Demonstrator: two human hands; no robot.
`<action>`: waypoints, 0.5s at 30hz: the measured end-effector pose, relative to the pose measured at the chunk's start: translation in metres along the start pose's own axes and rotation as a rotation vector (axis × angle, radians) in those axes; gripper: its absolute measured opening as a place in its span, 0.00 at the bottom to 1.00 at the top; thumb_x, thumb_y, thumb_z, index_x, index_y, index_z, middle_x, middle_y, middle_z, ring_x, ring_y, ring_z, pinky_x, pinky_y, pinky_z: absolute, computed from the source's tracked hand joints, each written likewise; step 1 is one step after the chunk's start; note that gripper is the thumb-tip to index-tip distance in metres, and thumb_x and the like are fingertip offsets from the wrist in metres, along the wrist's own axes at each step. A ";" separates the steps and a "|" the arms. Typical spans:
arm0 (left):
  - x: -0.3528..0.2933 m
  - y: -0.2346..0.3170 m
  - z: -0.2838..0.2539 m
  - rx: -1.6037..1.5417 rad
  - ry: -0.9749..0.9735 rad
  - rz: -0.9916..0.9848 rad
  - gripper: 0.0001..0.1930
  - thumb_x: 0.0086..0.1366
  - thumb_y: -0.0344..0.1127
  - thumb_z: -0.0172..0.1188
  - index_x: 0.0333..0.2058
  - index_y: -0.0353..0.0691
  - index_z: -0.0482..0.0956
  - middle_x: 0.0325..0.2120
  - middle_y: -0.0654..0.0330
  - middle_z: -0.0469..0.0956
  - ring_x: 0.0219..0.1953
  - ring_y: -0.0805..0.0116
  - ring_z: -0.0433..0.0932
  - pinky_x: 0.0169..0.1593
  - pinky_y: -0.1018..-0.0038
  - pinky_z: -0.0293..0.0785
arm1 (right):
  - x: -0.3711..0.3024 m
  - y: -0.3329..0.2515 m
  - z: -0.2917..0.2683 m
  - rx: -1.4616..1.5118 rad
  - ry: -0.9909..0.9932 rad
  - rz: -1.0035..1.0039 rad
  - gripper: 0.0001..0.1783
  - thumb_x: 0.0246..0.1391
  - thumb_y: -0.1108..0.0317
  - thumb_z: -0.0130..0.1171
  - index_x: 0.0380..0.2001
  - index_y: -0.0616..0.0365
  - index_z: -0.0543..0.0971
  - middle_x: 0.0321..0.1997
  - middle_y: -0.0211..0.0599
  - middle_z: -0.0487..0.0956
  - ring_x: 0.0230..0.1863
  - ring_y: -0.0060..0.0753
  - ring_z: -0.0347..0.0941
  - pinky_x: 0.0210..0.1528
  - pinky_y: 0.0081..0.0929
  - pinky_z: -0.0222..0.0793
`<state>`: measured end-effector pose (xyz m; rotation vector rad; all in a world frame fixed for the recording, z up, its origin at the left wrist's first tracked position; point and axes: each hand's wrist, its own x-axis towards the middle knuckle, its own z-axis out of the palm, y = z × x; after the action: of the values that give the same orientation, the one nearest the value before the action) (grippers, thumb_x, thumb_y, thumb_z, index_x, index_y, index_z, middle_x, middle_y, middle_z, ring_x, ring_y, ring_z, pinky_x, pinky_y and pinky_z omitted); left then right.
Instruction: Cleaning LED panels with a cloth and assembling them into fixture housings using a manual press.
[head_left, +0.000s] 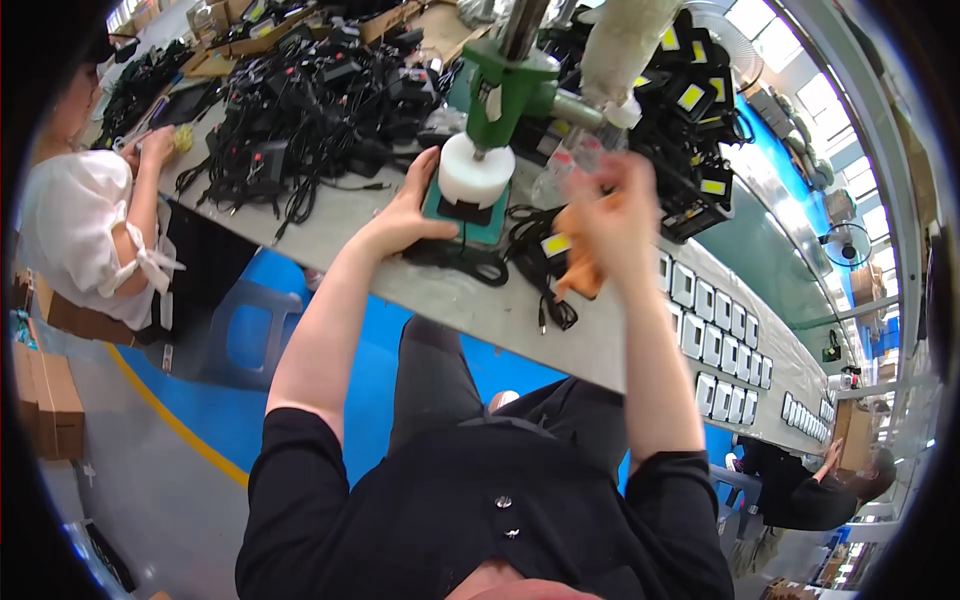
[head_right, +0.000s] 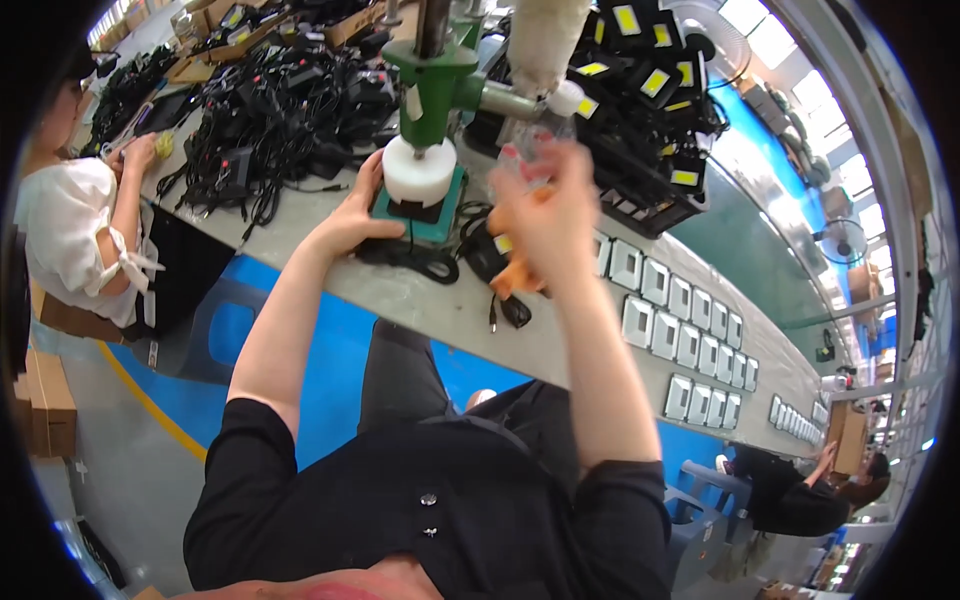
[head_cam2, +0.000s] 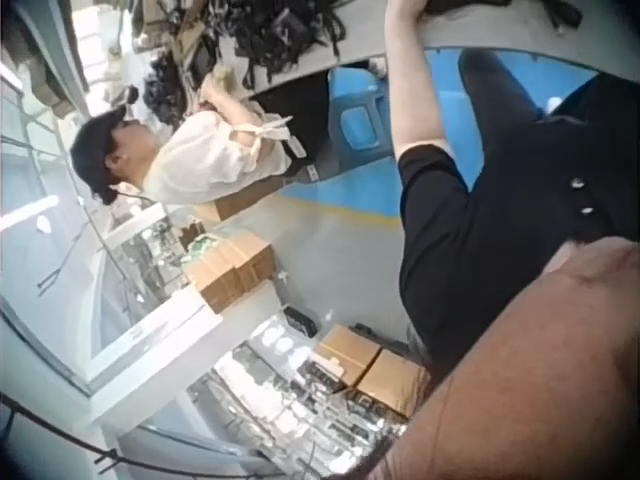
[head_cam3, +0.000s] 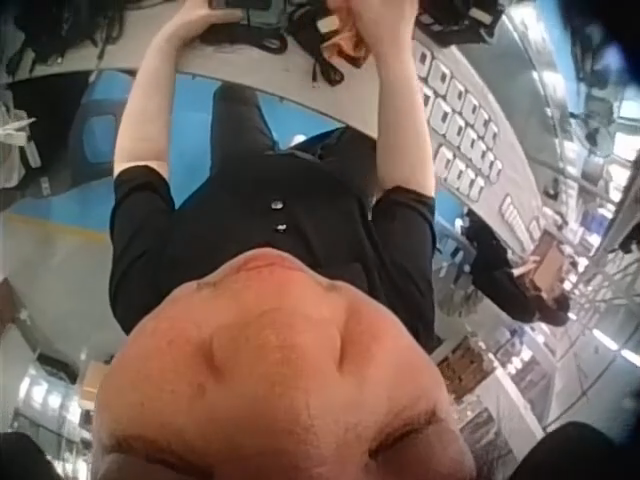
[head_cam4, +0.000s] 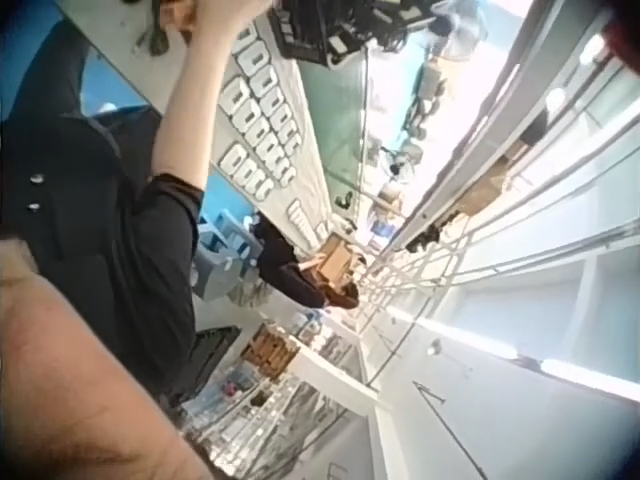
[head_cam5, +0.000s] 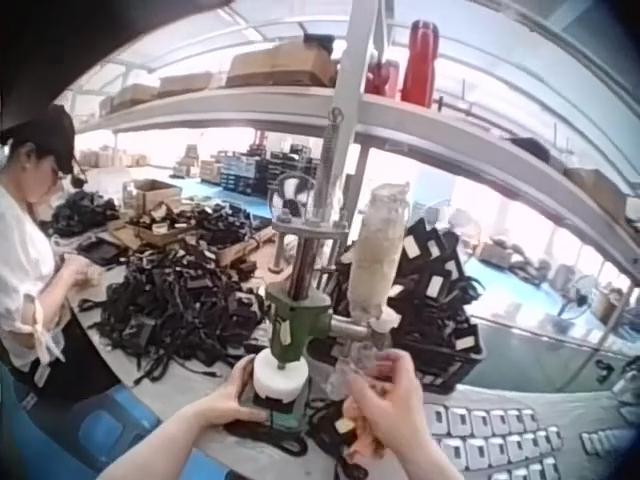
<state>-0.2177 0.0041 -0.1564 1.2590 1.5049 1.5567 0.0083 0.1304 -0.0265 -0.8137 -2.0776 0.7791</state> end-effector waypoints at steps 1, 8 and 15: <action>0.002 0.004 0.001 0.004 -0.017 -0.013 0.60 0.39 0.29 0.71 0.68 0.43 0.38 0.68 0.51 0.48 0.70 0.60 0.46 0.69 0.69 0.42 | 0.031 -0.004 -0.023 0.223 0.112 -0.158 0.22 0.51 0.59 0.65 0.44 0.57 0.70 0.33 0.39 0.79 0.33 0.26 0.76 0.37 0.22 0.72; 0.004 0.027 0.003 -0.026 -0.046 -0.076 0.62 0.36 0.22 0.69 0.68 0.44 0.39 0.67 0.54 0.50 0.69 0.61 0.47 0.69 0.68 0.43 | 0.119 -0.156 -0.075 0.349 -0.194 -0.029 0.35 0.54 0.44 0.58 0.51 0.66 0.71 0.43 0.42 0.78 0.41 0.29 0.75 0.46 0.23 0.70; 0.006 0.038 0.004 0.039 -0.056 -0.089 0.60 0.39 0.24 0.68 0.69 0.45 0.37 0.64 0.52 0.58 0.65 0.60 0.58 0.67 0.67 0.52 | -0.045 -0.076 -0.031 0.098 0.169 -0.690 0.10 0.41 0.75 0.65 0.28 0.60 0.74 0.31 0.41 0.78 0.28 0.35 0.76 0.32 0.27 0.72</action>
<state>-0.2091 0.0051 -0.1191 1.2301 1.5406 1.4302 0.0346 0.0576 0.0270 -0.0735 -1.9563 0.4043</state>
